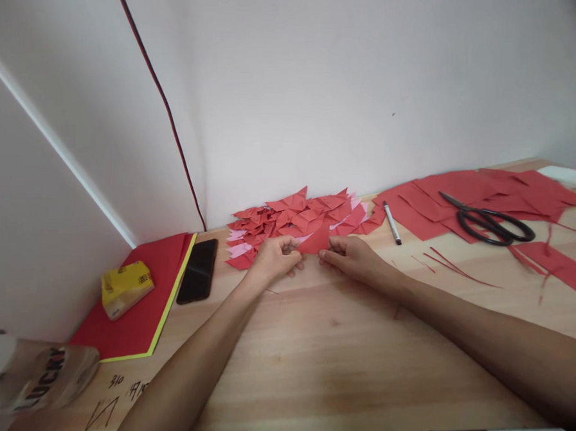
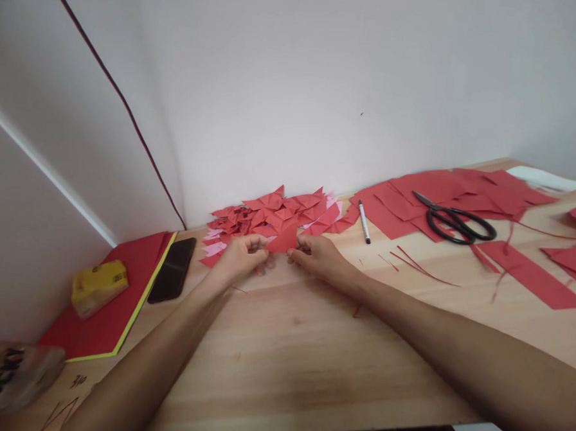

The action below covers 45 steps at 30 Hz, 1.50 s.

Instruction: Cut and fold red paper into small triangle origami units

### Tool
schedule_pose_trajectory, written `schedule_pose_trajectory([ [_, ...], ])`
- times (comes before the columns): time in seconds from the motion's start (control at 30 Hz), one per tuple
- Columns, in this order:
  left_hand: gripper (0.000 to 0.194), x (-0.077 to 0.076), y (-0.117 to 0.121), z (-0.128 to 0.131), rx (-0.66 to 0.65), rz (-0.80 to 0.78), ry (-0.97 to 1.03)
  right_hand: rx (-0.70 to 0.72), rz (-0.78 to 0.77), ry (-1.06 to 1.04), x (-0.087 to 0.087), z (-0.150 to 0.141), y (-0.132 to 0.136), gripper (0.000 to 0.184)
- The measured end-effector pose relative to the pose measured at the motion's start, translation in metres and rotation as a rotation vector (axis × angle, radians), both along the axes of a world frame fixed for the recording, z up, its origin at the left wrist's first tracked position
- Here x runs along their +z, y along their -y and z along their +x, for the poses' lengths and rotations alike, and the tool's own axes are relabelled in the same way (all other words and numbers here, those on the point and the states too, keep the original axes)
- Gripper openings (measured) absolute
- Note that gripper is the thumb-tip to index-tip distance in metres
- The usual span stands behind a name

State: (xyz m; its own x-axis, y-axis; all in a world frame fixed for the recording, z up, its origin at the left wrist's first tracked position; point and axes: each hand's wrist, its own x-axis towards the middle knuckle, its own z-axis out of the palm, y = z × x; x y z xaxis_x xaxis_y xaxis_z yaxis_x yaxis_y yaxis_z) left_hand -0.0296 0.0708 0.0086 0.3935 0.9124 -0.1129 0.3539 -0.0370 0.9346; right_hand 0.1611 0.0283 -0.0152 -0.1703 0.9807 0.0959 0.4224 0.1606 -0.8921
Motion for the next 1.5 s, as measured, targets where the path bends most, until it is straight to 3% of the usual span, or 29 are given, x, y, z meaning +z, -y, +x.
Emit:
schedule_pose_trajectory([
  [0.17, 0.009, -0.001, 0.006, 0.002, -0.072, 0.008, 0.067, 0.026, 0.004, -0.017, 0.002, -0.001, 0.001, 0.022],
  [0.47, 0.006, -0.016, 0.013, 0.009, -0.024, 0.012, 0.038, 0.031, 0.027, -0.011, 0.005, -0.003, 0.005, 0.017],
  [0.8, 0.017, 0.002, 0.007, 0.005, -0.073, -0.095, 0.005, 0.046, -0.018, -0.009, 0.003, -0.001, 0.001, 0.017],
  [1.2, 0.014, 0.011, 0.005, -0.004, -0.005, -0.089, -0.003, -0.005, -0.077, 0.028, 0.001, 0.004, 0.000, 0.020],
  [1.37, 0.014, 0.007, 0.004, -0.003, 0.006, -0.085, 0.041, -0.025, -0.081, 0.029, 0.000, 0.003, -0.001, 0.025],
  [1.5, 0.009, -0.005, 0.008, 0.002, -0.022, -0.085, 0.105, -0.037, -0.046, 0.035, 0.000, 0.001, 0.000, 0.023],
])
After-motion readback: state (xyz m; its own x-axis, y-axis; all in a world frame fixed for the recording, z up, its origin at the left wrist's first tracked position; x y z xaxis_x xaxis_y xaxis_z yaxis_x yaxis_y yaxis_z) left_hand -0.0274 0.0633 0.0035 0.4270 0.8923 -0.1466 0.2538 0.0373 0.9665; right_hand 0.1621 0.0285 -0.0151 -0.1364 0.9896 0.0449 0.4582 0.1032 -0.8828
